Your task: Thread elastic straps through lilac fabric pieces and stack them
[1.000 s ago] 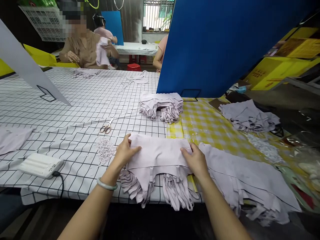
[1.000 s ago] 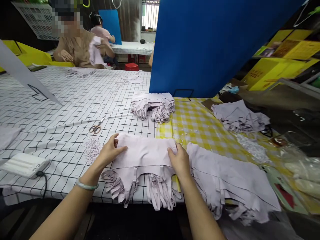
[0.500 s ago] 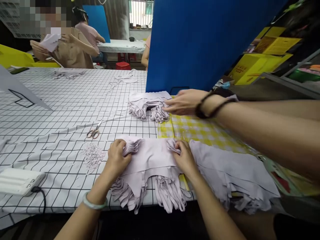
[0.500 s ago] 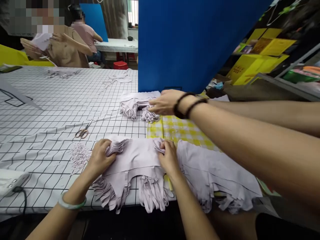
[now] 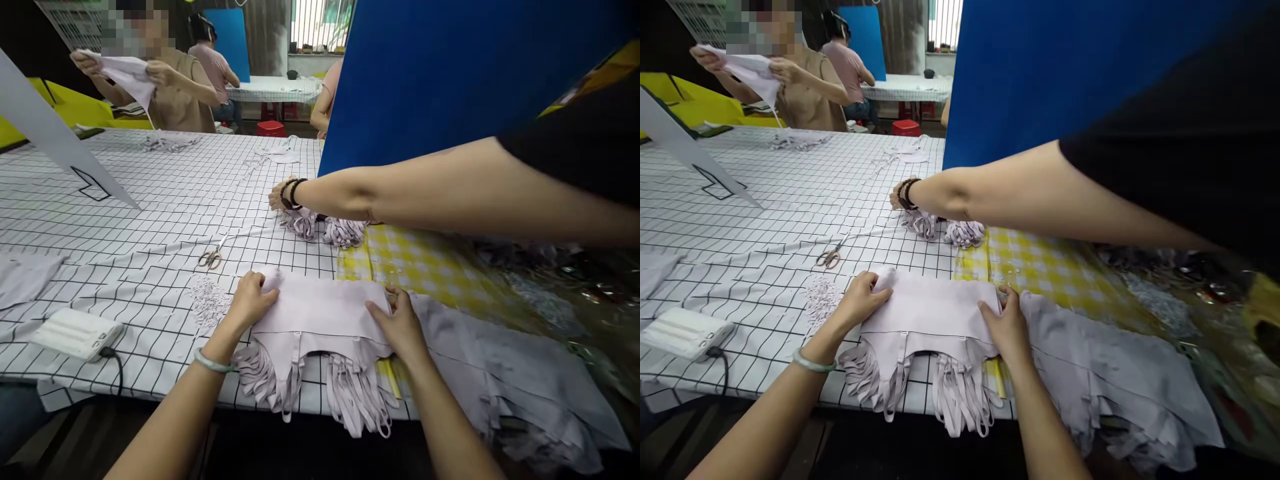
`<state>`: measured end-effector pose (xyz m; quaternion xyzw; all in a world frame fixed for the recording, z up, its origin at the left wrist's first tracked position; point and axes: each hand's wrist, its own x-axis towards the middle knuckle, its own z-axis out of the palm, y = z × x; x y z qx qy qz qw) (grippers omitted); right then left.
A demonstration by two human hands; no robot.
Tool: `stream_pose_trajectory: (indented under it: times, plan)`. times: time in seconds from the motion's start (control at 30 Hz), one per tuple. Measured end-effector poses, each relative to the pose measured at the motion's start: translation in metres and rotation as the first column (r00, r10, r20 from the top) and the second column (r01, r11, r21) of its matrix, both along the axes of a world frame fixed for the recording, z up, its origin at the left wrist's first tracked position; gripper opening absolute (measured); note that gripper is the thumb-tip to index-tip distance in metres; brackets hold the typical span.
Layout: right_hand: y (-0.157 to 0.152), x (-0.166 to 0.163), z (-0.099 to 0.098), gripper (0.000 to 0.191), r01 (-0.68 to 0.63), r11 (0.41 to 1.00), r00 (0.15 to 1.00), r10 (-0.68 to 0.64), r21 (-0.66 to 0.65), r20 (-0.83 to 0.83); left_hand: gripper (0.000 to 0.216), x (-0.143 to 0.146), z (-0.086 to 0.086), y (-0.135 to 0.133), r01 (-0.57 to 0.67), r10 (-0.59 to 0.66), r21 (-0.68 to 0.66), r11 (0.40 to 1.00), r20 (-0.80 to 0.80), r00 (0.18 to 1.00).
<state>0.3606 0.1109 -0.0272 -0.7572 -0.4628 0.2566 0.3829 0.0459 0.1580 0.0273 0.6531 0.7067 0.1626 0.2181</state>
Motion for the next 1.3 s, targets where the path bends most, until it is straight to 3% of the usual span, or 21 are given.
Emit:
stream_pose_trajectory:
  times: [0.07, 0.17, 0.27, 0.43, 0.53, 0.63, 0.73, 0.87, 0.97, 1.03, 1.23, 1.3]
  plan:
    - [0.0, 0.004, -0.003, 0.075, 0.01, 1.0, 1.0, -0.009, -0.014, 0.026, 0.036, -0.005, -0.002, -0.001, -0.019, 0.02, -0.017, 1.0, 0.049, 0.999]
    - [0.002, 0.008, -0.004, 0.084, -0.005, 0.996, 1.0, 0.007, -0.084, 0.021, 0.051, -0.009, 0.004, -0.001, -0.031, 0.041, -0.155, 0.987, 0.064, 0.997]
    - [0.004, 0.008, 0.0, 0.08, -0.007, 0.987, 1.0, 0.003, -0.158, -0.024, 0.041, -0.004, 0.014, -0.002, -0.032, 0.033, -0.225, 0.974, 0.001, 0.999]
    - [0.004, 0.004, 0.008, 0.052, -0.023, 0.985, 1.0, 0.019, -0.171, -0.025, 0.029, 0.006, 0.018, -0.007, -0.006, 0.008, -0.177, 0.984, 0.01, 1.0]
    - [0.005, 0.005, 0.007, 0.054, -0.012, 0.987, 1.0, 0.007, -0.159, -0.03, 0.055, 0.003, 0.016, -0.01, -0.02, 0.047, -0.188, 0.982, 0.144, 0.988]
    - [0.006, 0.007, 0.004, 0.067, -0.006, 0.991, 1.0, 0.002, -0.136, -0.031, 0.082, -0.002, 0.016, -0.009, -0.054, 0.105, -0.213, 0.975, 0.236, 0.966]
    - [0.006, 0.005, 0.005, 0.076, -0.026, 0.992, 1.0, 0.026, -0.126, 0.001, 0.093, -0.004, 0.017, -0.005, -0.085, 0.149, -0.249, 0.965, 0.247, 0.958]
    - [0.005, -0.003, 0.012, 0.079, -0.056, 0.992, 0.996, 0.063, -0.116, 0.056, 0.071, 0.001, 0.018, -0.004, -0.05, 0.122, -0.272, 0.961, 0.254, 0.959]
    - [0.004, -0.008, 0.018, 0.08, -0.061, 0.988, 0.994, 0.073, -0.14, 0.081, 0.043, 0.008, 0.018, -0.012, 0.002, 0.052, -0.217, 0.976, 0.245, 0.968]
    - [0.003, -0.009, 0.02, 0.08, -0.063, 0.986, 0.993, 0.077, -0.158, 0.084, 0.036, 0.012, 0.017, -0.017, 0.03, 0.008, -0.156, 0.987, 0.233, 0.972]
    - [0.004, -0.009, 0.023, 0.08, -0.104, 0.987, 0.993, 0.11, -0.12, 0.036, 0.05, 0.003, 0.015, -0.006, 0.028, 0.02, -0.104, 0.994, 0.432, 0.902]
    - [0.004, -0.01, 0.022, 0.079, -0.104, 0.99, 0.994, 0.107, -0.097, 0.024, 0.058, -0.002, 0.016, 0.004, 0.023, 0.031, -0.122, 0.992, 0.424, 0.905]
